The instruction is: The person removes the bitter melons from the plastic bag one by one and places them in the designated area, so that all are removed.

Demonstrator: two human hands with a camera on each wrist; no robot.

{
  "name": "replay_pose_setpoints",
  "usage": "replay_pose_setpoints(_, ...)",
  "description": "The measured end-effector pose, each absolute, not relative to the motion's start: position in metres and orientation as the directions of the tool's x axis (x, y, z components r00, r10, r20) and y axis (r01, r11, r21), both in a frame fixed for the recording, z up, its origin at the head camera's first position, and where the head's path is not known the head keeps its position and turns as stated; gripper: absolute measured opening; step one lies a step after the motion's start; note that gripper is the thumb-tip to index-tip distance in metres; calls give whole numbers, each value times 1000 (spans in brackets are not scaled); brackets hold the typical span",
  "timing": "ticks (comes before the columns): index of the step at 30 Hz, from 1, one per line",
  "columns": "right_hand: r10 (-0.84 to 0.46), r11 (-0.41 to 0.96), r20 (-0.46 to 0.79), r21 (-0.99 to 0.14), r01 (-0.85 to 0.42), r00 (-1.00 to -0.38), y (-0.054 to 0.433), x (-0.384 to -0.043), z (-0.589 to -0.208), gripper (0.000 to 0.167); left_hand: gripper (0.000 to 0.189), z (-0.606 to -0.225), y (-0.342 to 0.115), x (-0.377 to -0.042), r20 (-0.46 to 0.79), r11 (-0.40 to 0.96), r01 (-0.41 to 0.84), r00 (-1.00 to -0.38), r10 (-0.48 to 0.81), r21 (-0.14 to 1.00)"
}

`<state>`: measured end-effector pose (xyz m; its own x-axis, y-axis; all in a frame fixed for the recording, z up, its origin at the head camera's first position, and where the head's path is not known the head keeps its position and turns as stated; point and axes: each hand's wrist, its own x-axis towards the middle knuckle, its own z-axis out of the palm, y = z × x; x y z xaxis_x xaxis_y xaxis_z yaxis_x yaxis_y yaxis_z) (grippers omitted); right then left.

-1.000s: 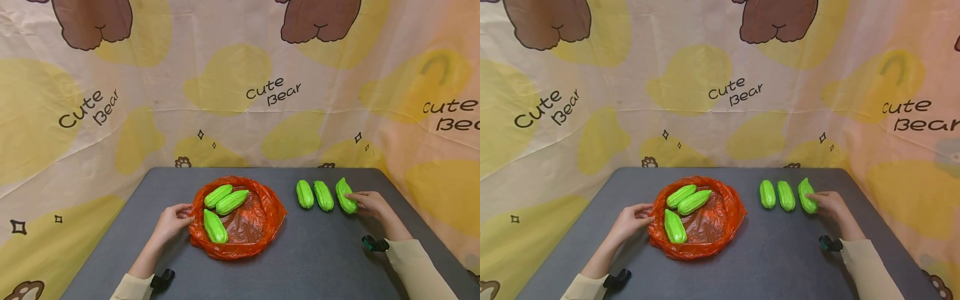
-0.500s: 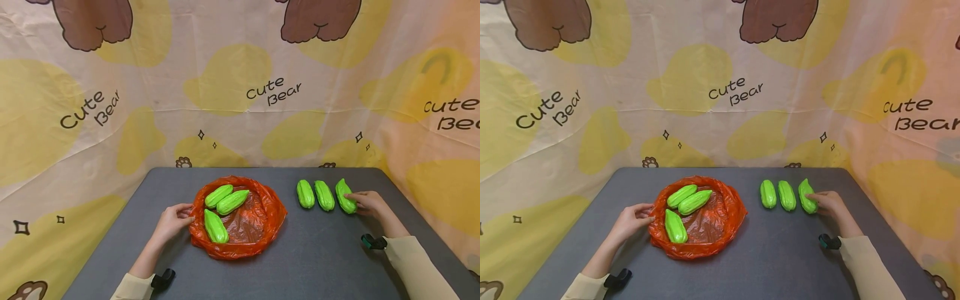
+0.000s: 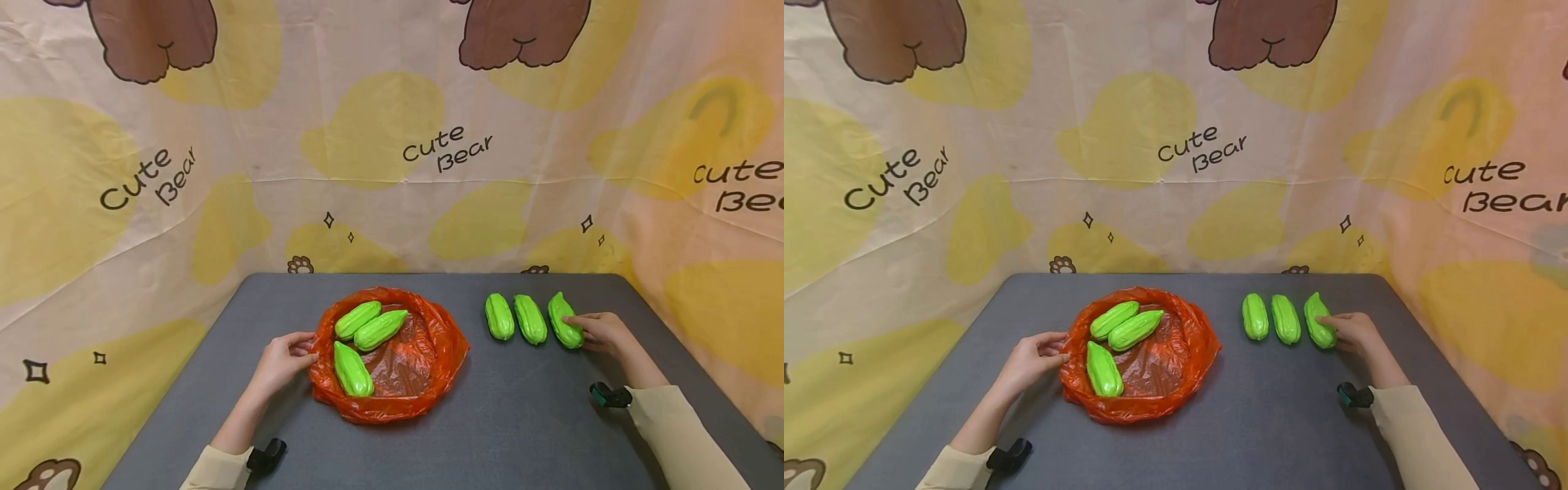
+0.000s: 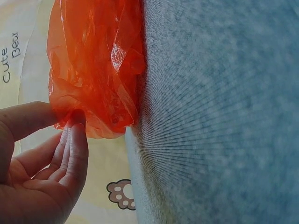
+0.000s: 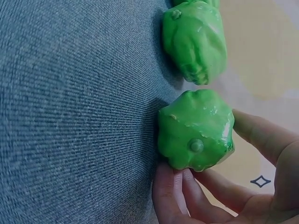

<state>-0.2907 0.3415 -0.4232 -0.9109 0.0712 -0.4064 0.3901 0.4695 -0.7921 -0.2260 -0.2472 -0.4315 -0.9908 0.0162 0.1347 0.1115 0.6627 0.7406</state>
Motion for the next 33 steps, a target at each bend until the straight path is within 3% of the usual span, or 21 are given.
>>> replay_pose_setpoints(33, 31, 393, -383, -844, 364, -923, 359, -281, -419, 86, 41, -432, -247, -225, 135, 647, 113, -991, 17, 754)
